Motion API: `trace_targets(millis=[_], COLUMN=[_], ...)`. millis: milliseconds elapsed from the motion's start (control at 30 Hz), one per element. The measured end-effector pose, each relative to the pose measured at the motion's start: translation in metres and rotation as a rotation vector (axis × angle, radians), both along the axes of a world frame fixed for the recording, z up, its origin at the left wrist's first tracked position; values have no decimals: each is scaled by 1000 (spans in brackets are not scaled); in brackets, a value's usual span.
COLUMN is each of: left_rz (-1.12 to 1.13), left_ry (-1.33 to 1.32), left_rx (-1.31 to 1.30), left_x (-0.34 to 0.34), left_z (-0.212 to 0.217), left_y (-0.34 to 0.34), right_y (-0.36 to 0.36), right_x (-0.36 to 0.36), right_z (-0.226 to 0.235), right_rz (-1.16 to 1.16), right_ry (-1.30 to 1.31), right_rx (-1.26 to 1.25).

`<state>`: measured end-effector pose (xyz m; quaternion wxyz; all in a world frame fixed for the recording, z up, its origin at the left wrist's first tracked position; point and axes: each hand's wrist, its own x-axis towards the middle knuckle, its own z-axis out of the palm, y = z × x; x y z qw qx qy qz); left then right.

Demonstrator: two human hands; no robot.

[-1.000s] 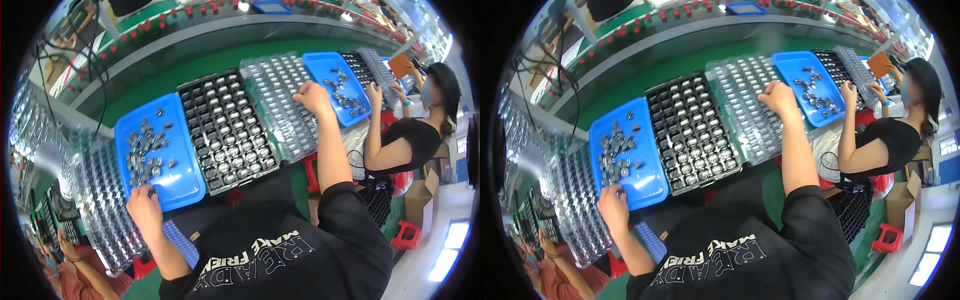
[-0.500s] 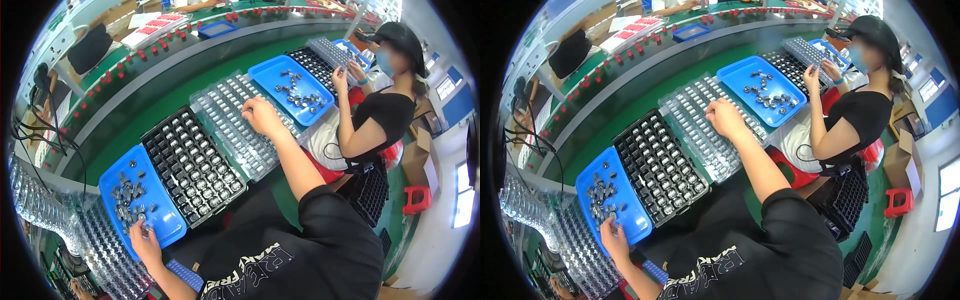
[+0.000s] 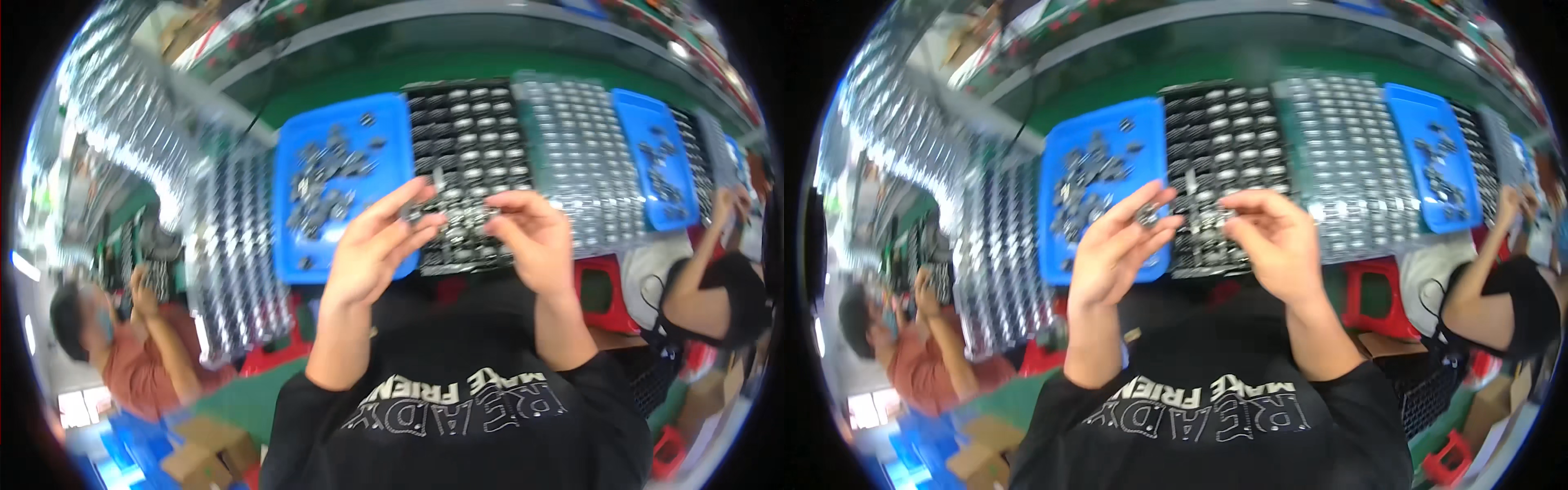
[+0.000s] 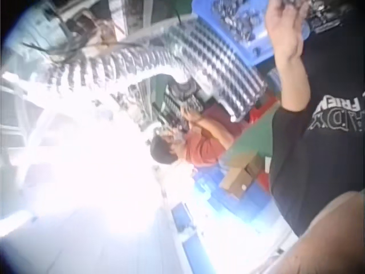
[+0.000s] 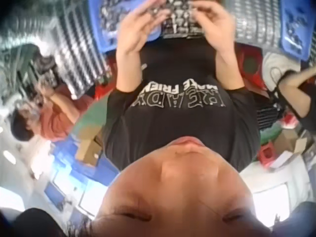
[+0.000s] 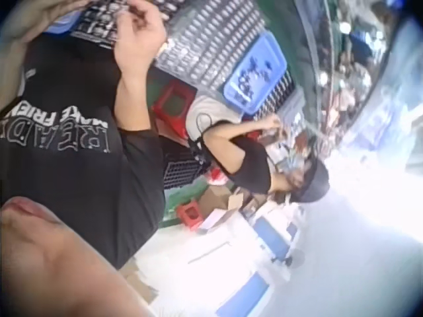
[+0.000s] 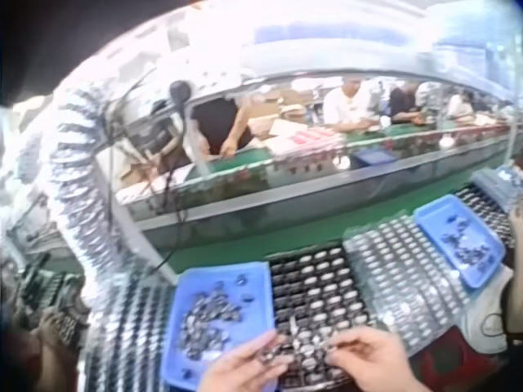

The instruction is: Assembling electronic components by placing small metal parts into a grid tray at an assembly line.

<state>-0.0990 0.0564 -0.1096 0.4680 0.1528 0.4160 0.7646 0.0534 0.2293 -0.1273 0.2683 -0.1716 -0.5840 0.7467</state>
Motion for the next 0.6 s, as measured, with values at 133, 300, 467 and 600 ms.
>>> trace_targets(millis=[133, 300, 467, 600], left_rz=[-7, 53, 134, 188], left_ry=[82, 148, -29, 148], left_rx=[6, 177, 366, 340], left_x=[2, 14, 21, 22], left_z=[-3, -10, -10, -9], left_y=[-8, -11, -13, -12], right_y=[-19, -37, -45, -46], right_x=[-3, -14, -25, -29], right_z=[17, 27, 33, 34], right_rz=[-6, -13, -103, -122], right_ry=[23, 132, 185, 223], right_rx=[150, 483, 748, 914])
